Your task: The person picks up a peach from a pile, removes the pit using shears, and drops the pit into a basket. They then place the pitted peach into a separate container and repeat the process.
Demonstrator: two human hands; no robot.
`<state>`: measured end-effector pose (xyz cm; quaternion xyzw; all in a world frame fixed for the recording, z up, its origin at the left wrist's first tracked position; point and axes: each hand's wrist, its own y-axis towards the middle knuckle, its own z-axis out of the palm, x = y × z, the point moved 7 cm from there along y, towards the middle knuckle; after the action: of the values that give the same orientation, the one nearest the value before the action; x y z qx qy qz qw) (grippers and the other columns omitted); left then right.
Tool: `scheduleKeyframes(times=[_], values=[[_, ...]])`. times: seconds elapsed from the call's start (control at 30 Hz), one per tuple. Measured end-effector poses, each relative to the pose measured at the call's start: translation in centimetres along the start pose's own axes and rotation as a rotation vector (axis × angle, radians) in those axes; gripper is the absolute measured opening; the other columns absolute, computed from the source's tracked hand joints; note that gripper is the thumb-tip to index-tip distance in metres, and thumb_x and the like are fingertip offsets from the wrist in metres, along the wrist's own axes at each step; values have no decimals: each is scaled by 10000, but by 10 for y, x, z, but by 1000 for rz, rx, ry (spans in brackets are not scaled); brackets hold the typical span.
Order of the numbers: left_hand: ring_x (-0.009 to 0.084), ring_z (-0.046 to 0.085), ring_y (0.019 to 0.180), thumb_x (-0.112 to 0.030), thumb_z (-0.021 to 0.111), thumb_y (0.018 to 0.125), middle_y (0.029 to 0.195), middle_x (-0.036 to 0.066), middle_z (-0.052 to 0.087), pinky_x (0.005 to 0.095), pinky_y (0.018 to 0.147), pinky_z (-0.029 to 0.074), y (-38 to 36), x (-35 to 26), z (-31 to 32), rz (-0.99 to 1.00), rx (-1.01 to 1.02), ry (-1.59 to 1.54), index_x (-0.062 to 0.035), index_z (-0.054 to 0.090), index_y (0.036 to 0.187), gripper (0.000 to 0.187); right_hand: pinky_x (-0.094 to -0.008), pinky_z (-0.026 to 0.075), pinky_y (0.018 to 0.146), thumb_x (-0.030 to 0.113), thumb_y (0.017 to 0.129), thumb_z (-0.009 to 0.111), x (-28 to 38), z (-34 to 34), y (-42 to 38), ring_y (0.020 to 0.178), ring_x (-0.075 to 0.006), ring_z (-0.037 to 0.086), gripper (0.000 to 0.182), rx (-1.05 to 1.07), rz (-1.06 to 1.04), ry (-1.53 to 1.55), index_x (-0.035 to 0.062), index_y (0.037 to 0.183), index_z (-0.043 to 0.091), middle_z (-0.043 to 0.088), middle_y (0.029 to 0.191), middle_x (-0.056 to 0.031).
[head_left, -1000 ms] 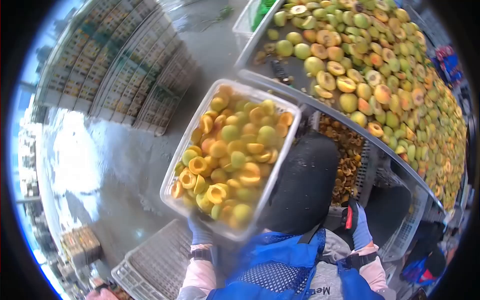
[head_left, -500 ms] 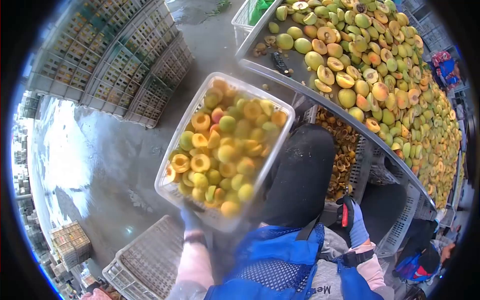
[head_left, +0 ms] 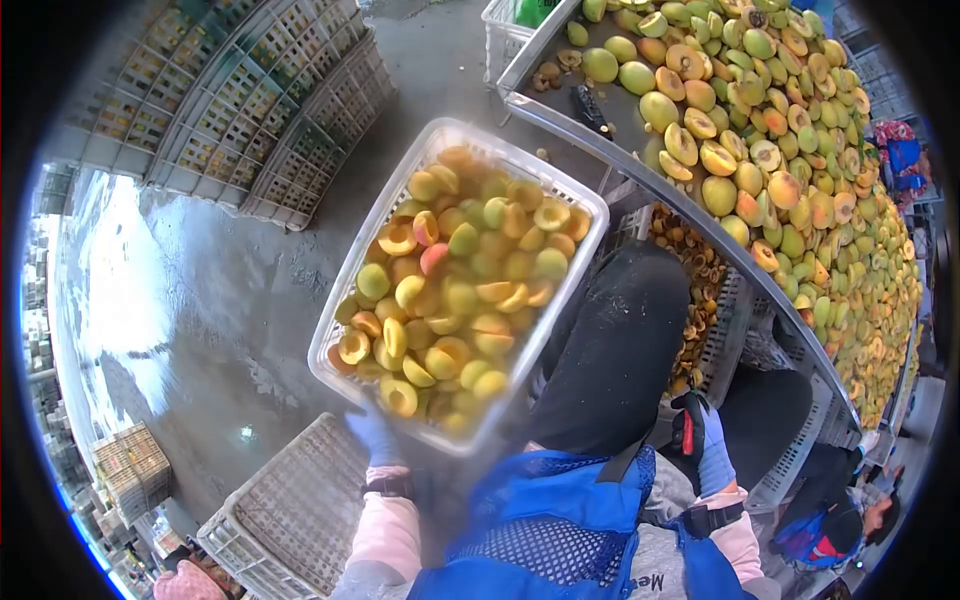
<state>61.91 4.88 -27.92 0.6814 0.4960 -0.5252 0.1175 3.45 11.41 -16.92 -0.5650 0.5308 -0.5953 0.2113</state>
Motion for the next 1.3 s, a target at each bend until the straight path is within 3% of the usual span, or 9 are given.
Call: scheduleKeyframes(times=[0.2,0.47,0.87,0.93,1.0,1.03,1.1,1.17,1.3], values=[[331,379,1244,-194,667,813,1327,210,422,404,1054,295,-97,-155,98,916,132,559,31,444,1273,558,-277,399,414,320,902,523,12,-2,5,462,-141,474,267,1,-234,-156,63,960,570,480,590,-27],[486,104,1339,-473,594,789,1468,140,241,564,1087,92,-113,-111,230,1000,330,1110,-203,385,1383,685,-279,397,407,356,919,500,-9,-21,16,465,-153,493,293,-1,-77,106,76,961,572,479,586,-27],[380,229,1342,-342,614,799,1384,169,361,501,1079,192,-169,-90,196,1154,537,1094,-91,375,1377,674,-271,417,403,262,897,608,-32,-67,50,446,-135,519,246,-96,-385,224,53,1027,611,547,600,-36],[367,367,1239,-305,621,811,1317,190,437,498,1032,259,-168,-115,205,1297,440,994,-95,555,1218,462,-269,444,432,267,915,564,13,-54,20,486,-138,552,248,153,-509,413,59,1044,610,594,687,-54],[357,445,1162,-269,662,797,1228,185,502,455,983,339,-188,-170,222,1314,346,752,-105,601,1151,395,-288,460,449,280,925,533,-7,-48,23,538,-146,581,265,399,-125,785,65,1059,610,618,740,-65],[360,451,1145,-227,642,822,1211,190,506,447,984,342,-215,-209,236,1385,287,670,-74,598,1144,359,-302,470,461,289,930,516,-35,-45,47,570,-151,596,277,411,22,865,67,1065,612,627,762,-68],[358,453,1138,-148,612,835,1213,194,498,447,989,339,-279,-284,269,1468,366,450,-37,572,1166,352,-330,469,462,291,919,546,-26,-49,46,618,-147,603,257,120,25,-91,78,1042,620,627,792,-55],[353,453,1136,-86,594,832,1211,194,496,446,997,335,-354,-334,309,1480,587,191,-5,553,1175,355,-315,438,433,276,906,580,-33,-35,64,546,-135,567,225,157,-367,256,73,992,621,612,725,-34],[376,446,1143,-131,696,750,1199,185,496,453,992,345,-537,-378,383,1884,1052,161,-49,554,1186,466,-232,430,437,256,927,567,-10,-49,63,510,-95,542,288,226,-148,374,57,1135,564,582,675,-9]])
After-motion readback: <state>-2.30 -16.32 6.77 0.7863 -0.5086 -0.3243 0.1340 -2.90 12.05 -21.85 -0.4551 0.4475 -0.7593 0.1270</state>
